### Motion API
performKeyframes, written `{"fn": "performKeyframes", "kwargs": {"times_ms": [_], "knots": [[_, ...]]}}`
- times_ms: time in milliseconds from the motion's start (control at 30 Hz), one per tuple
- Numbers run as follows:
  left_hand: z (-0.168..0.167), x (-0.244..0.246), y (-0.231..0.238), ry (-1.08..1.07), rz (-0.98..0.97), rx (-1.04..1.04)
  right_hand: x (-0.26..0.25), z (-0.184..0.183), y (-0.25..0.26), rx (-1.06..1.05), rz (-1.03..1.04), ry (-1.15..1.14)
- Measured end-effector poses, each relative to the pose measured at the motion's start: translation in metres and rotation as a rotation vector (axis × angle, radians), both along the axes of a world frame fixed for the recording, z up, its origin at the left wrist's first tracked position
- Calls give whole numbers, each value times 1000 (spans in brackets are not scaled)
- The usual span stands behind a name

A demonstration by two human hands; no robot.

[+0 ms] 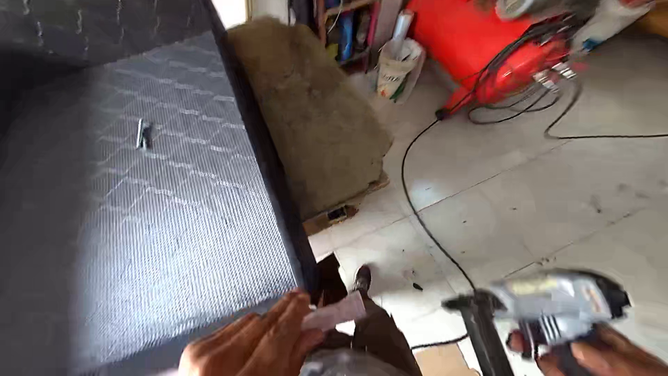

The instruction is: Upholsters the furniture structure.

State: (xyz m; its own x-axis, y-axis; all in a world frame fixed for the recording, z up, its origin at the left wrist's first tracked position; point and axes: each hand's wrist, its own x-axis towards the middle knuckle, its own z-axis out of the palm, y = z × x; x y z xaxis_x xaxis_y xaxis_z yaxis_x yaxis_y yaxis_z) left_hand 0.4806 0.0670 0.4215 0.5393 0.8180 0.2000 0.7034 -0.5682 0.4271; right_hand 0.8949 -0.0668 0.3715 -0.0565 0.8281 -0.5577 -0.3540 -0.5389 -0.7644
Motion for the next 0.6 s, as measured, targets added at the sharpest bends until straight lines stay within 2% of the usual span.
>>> {"fn": "performKeyframes", "kwargs": {"times_ms": [100,200,300,400,600], "knots": [[5,28,-21,234,56,-76,22,-19,51,6,81,370],[0,64,-29,344,124,-69,14,-32,86,37,137,548],[-6,81,-35,442,166,-45,-5,-37,101,4,160,593],[-13,80,-41,423,112,-1,-25,-36,102,-12,188,621],[-28,37,-39,268,-245,110,-71,-23,88,1,242,555]]}}
